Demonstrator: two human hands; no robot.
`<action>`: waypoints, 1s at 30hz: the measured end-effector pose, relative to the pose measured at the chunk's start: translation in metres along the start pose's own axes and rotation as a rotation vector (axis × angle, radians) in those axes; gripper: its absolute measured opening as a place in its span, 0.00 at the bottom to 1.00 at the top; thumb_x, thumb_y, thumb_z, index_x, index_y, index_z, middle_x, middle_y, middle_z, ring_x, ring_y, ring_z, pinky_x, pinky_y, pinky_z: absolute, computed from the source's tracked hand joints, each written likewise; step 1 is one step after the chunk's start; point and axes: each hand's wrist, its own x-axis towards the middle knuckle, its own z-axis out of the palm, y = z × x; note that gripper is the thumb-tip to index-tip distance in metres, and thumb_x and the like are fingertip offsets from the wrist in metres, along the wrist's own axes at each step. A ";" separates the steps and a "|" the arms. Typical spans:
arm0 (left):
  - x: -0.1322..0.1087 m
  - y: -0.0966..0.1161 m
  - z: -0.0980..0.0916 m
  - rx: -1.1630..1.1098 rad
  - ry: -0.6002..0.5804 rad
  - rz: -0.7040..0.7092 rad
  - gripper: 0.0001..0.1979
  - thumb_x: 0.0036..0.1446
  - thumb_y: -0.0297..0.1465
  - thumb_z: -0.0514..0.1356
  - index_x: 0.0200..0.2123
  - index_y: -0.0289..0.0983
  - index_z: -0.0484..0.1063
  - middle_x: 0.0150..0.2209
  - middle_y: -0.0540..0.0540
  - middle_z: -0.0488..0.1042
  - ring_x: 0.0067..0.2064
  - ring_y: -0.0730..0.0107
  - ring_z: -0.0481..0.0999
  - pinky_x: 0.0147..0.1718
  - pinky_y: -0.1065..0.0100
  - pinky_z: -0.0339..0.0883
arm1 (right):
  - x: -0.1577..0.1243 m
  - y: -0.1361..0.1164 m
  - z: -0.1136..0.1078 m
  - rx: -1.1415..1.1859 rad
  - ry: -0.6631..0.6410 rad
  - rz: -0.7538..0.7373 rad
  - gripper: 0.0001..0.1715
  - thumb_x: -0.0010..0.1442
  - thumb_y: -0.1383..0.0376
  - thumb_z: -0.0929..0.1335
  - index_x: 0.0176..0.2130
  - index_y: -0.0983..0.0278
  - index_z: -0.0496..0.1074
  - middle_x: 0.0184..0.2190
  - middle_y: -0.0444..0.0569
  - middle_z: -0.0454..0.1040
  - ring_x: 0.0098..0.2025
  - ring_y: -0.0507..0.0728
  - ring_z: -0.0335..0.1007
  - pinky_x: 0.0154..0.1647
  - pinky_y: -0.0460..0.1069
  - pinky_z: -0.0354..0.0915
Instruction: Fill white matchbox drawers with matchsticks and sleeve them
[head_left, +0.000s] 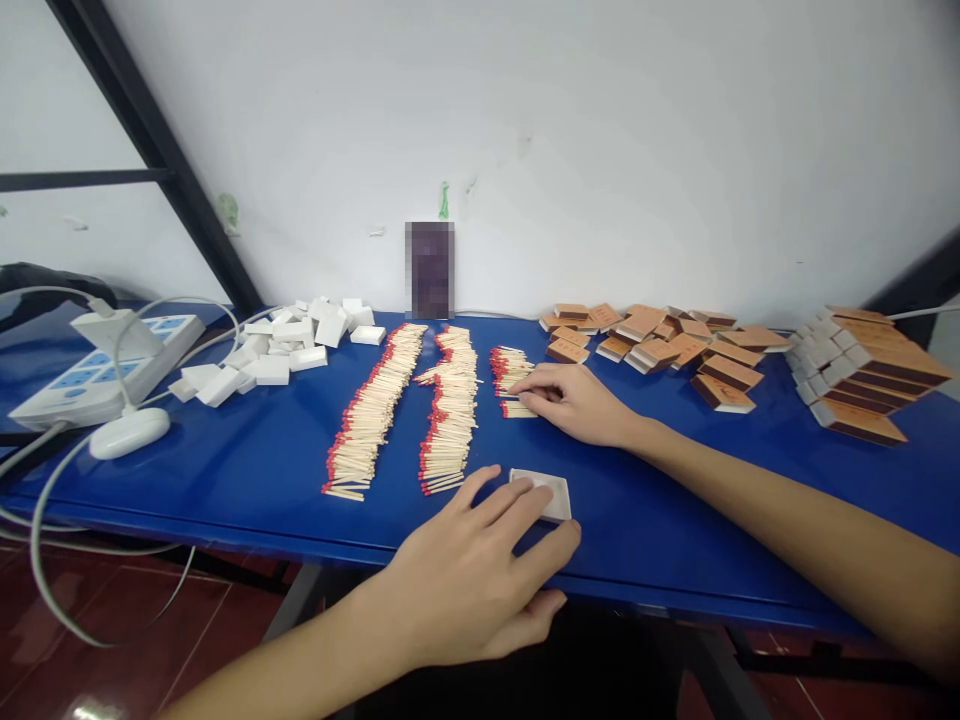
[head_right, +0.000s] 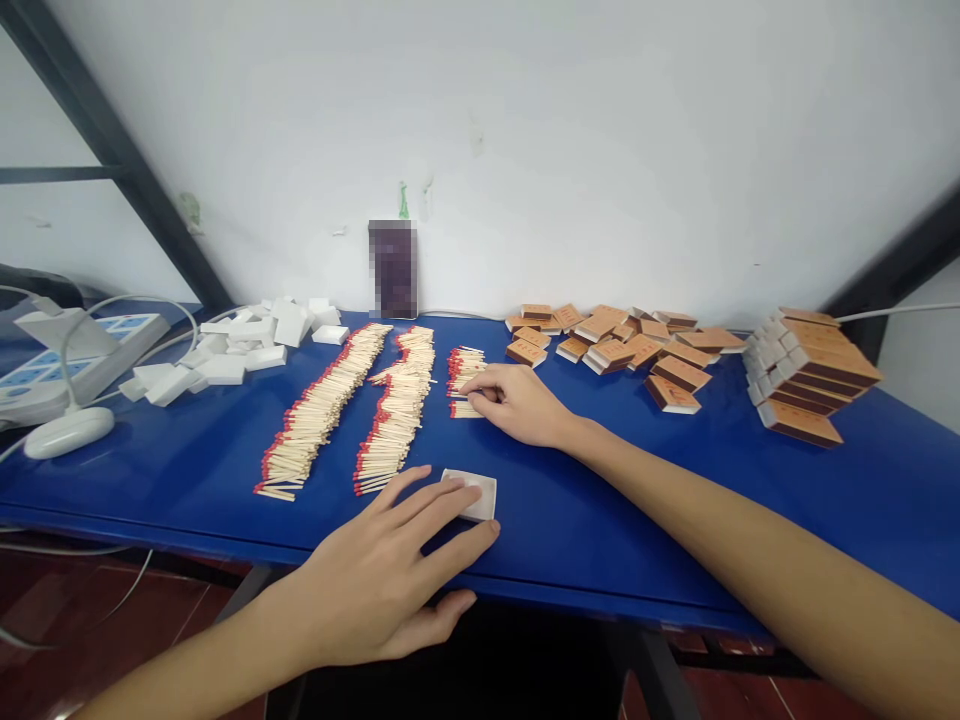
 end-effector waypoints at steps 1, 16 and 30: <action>0.000 0.000 0.000 0.001 0.001 0.001 0.18 0.67 0.36 0.51 0.56 0.36 0.66 0.55 0.40 0.69 0.58 0.56 0.68 0.62 0.51 0.56 | 0.000 0.000 0.000 0.005 0.003 -0.003 0.14 0.60 0.67 0.64 0.38 0.64 0.80 0.26 0.46 0.73 0.25 0.51 0.61 0.29 0.48 0.56; 0.000 0.000 0.001 0.002 0.011 -0.001 0.18 0.65 0.36 0.54 0.55 0.37 0.66 0.54 0.40 0.70 0.58 0.56 0.69 0.62 0.51 0.57 | 0.000 0.000 -0.001 -0.006 0.018 -0.001 0.15 0.59 0.69 0.64 0.36 0.63 0.81 0.28 0.47 0.74 0.25 0.51 0.62 0.30 0.48 0.55; 0.000 0.000 0.001 0.007 0.008 -0.003 0.18 0.64 0.36 0.55 0.55 0.37 0.66 0.53 0.40 0.70 0.57 0.56 0.69 0.61 0.51 0.58 | -0.003 0.001 0.000 -0.044 0.017 -0.058 0.17 0.60 0.69 0.64 0.40 0.62 0.82 0.27 0.47 0.71 0.28 0.52 0.64 0.31 0.48 0.57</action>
